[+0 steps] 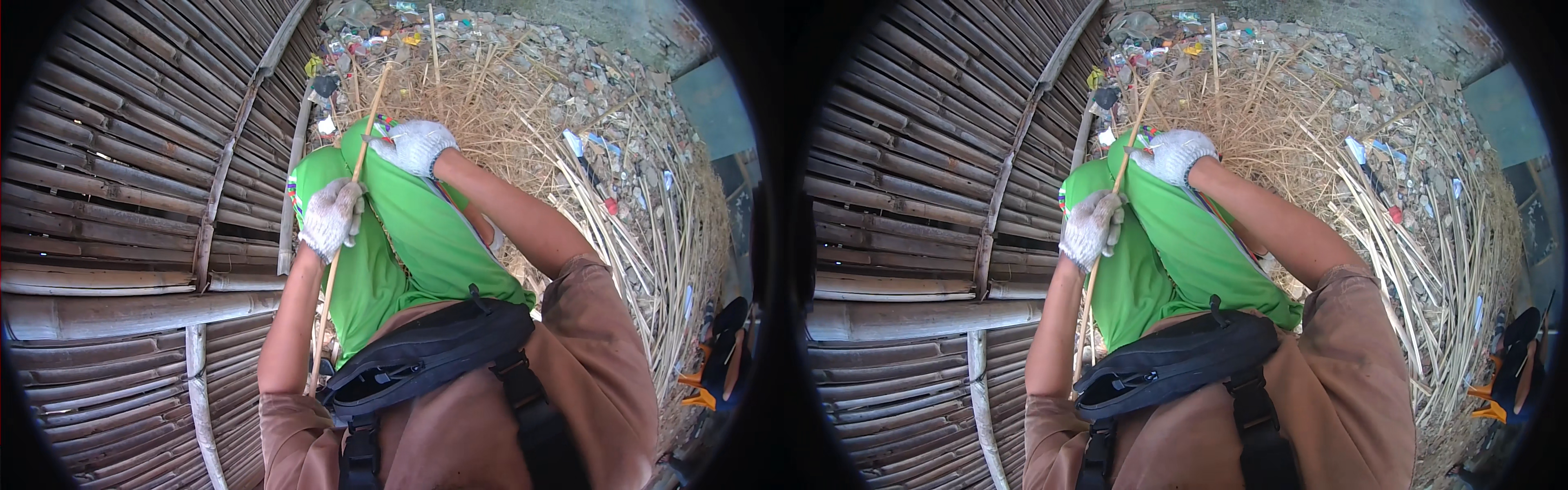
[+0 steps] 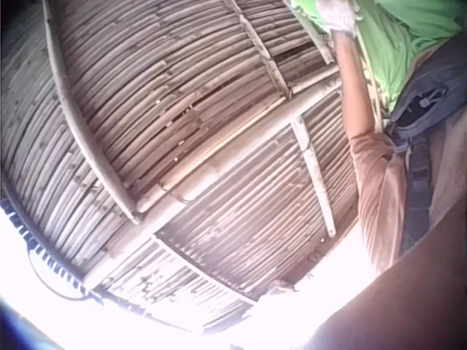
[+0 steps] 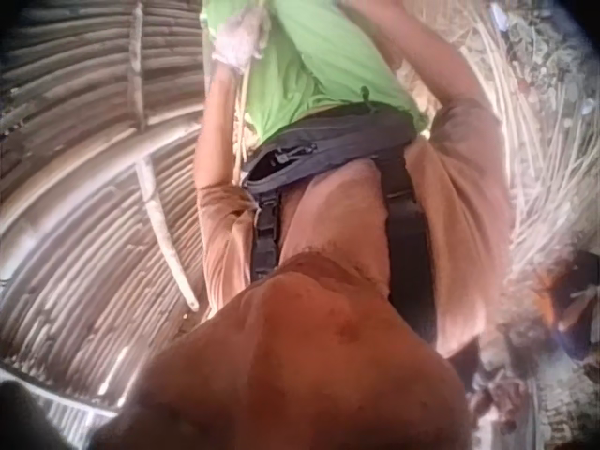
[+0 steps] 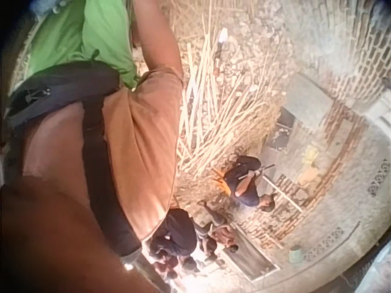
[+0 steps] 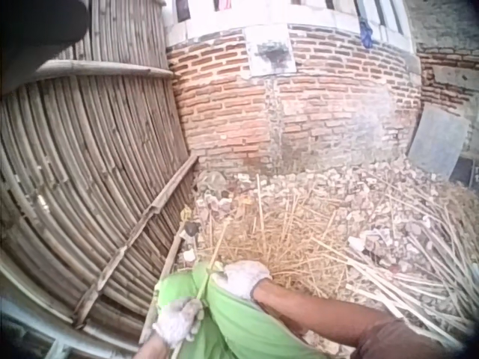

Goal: The person whittles the tip of a bamboo stick using a small red knife.

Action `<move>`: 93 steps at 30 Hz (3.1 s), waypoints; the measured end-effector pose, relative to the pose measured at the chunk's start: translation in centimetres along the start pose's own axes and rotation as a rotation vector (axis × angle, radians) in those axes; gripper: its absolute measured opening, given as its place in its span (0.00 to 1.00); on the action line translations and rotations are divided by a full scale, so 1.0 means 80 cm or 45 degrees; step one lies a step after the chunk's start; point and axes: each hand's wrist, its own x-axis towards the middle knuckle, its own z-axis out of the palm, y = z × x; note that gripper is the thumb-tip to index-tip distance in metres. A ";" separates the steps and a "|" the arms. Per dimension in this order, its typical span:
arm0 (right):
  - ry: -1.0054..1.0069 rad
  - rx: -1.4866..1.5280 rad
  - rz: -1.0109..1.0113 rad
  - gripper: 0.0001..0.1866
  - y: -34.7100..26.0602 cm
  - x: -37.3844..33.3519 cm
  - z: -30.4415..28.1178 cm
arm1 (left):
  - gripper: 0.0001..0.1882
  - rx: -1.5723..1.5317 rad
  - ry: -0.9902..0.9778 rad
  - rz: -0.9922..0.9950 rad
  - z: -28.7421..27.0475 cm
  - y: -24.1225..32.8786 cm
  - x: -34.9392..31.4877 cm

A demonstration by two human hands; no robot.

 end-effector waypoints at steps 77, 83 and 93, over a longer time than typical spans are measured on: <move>-0.022 0.032 0.070 0.44 0.005 0.007 0.009 | 0.17 -0.199 -0.108 -0.083 -0.040 -0.052 -0.132; 0.061 0.044 0.055 0.36 0.008 0.009 0.015 | 0.16 -0.330 -0.044 -0.174 -0.053 -0.075 -0.195; 0.013 0.001 -0.015 0.42 0.004 0.003 0.007 | 0.15 -0.420 -0.063 -0.148 -0.047 -0.084 -0.200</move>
